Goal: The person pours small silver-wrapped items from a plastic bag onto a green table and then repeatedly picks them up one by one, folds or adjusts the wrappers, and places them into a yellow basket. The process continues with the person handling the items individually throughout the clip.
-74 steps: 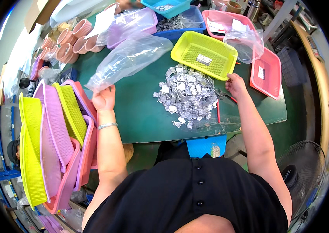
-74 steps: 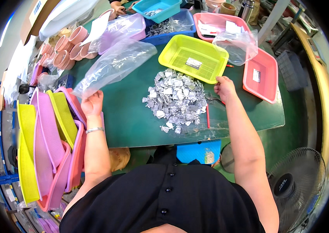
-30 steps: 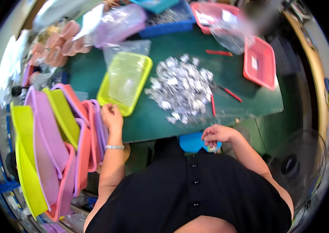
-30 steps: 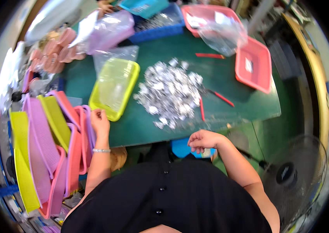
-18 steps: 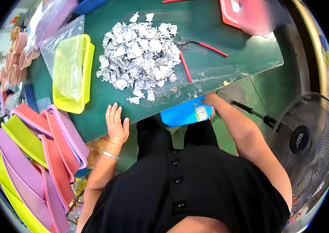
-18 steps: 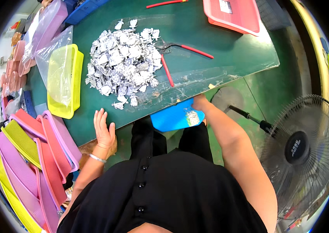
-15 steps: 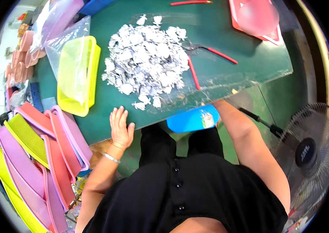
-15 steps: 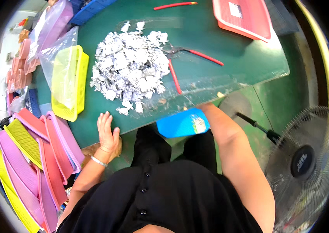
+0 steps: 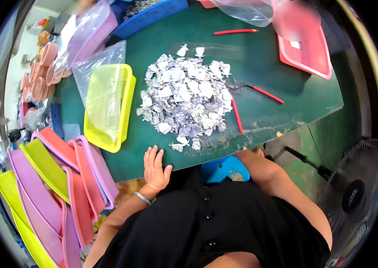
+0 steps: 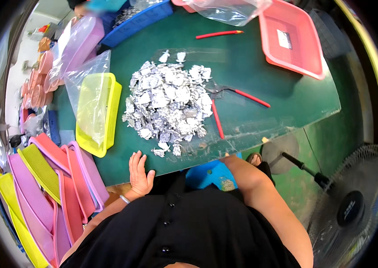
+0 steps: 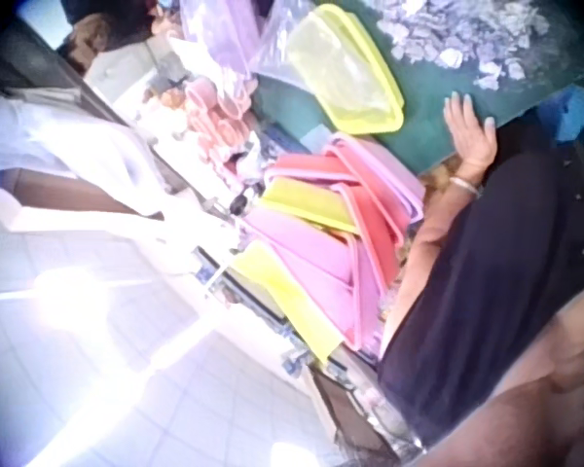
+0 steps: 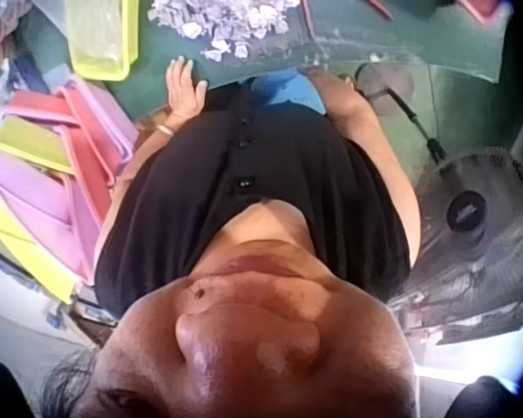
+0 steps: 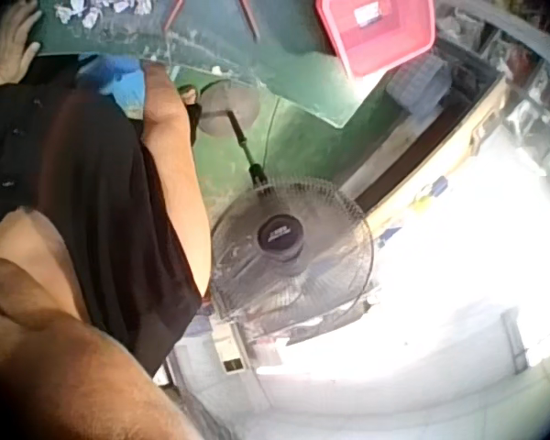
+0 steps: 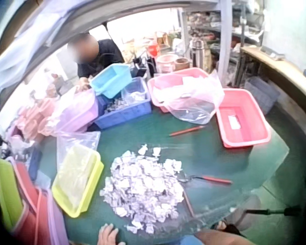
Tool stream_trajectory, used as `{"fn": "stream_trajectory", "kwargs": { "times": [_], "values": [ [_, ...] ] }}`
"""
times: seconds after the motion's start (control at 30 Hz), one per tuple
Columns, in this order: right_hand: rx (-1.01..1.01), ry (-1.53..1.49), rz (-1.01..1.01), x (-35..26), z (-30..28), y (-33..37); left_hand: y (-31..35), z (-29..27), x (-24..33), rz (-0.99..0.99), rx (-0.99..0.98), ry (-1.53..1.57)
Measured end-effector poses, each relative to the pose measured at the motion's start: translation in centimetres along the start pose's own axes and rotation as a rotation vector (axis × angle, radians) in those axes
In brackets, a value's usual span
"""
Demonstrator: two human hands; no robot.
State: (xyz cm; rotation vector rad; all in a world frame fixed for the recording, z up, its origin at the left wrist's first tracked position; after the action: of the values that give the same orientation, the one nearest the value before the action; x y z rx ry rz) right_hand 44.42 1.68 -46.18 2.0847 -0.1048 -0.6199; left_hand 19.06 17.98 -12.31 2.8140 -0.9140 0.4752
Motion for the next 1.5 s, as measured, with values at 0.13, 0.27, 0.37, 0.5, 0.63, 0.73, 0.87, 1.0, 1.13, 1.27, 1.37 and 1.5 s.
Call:
{"fn": "stream_trajectory", "kwargs": {
  "times": [0.13,0.27,0.37,0.5,0.63,0.73,0.87,1.0,1.13,1.27,1.37,1.5],
  "values": [
    [-0.054,-0.074,-0.171,-4.2,0.2,2.4,0.2,0.3,-0.3,0.022,0.062,-0.008],
    [0.074,-0.218,-0.372,-6.3,-3.4,7.5,0.1,-0.2,-0.4,0.043,0.112,0.046],
    [0.279,-0.308,-0.617,-9.4,-13.1,19.8,0.3,-0.3,-0.5,0.051,0.169,0.106],
    [0.995,-0.119,-0.444,-12.6,-23.6,30.2,0.7,-0.1,-0.3,0.060,0.266,0.147],
    [1.235,0.286,-0.239,-13.6,-26.4,28.9,0.5,-0.2,-0.6,0.096,0.243,0.125],
    [1.086,0.285,-0.124,-12.5,-26.1,26.1,1.0,-0.4,-0.6,0.068,0.250,0.191],
    [1.232,0.210,-0.183,-10.8,-26.5,24.5,1.4,-0.8,-0.4,0.054,0.235,0.160],
    [1.371,0.184,-0.242,-8.3,-28.4,23.9,0.7,-0.7,0.0,0.156,0.276,0.191],
    [1.615,0.343,-0.133,-4.5,-30.5,22.3,-1.3,-0.9,2.5,0.237,0.258,0.062],
    [1.671,0.391,-0.138,-7.5,-29.5,23.1,-3.7,-0.9,3.3,0.236,0.359,-0.014],
    [1.589,0.281,-0.514,-12.7,-27.5,23.9,-5.7,-1.1,2.5,0.172,0.425,-0.076],
    [1.403,0.369,-0.785,-19.3,-25.2,24.8,-7.2,-1.2,1.9,0.149,0.430,-0.051]
  ]
}}
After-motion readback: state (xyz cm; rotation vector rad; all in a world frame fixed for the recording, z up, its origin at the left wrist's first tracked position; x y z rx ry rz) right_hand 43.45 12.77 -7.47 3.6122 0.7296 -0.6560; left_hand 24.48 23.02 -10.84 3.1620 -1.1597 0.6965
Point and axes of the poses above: each hand's wrist, its own y-axis away from the middle knuckle, its own z-axis out of the palm, x = y × z, the point moved 4 cm from there along -y, towards the middle knuckle, and after that the axes turned 11 degrees about -z, right-handed, at the moved point
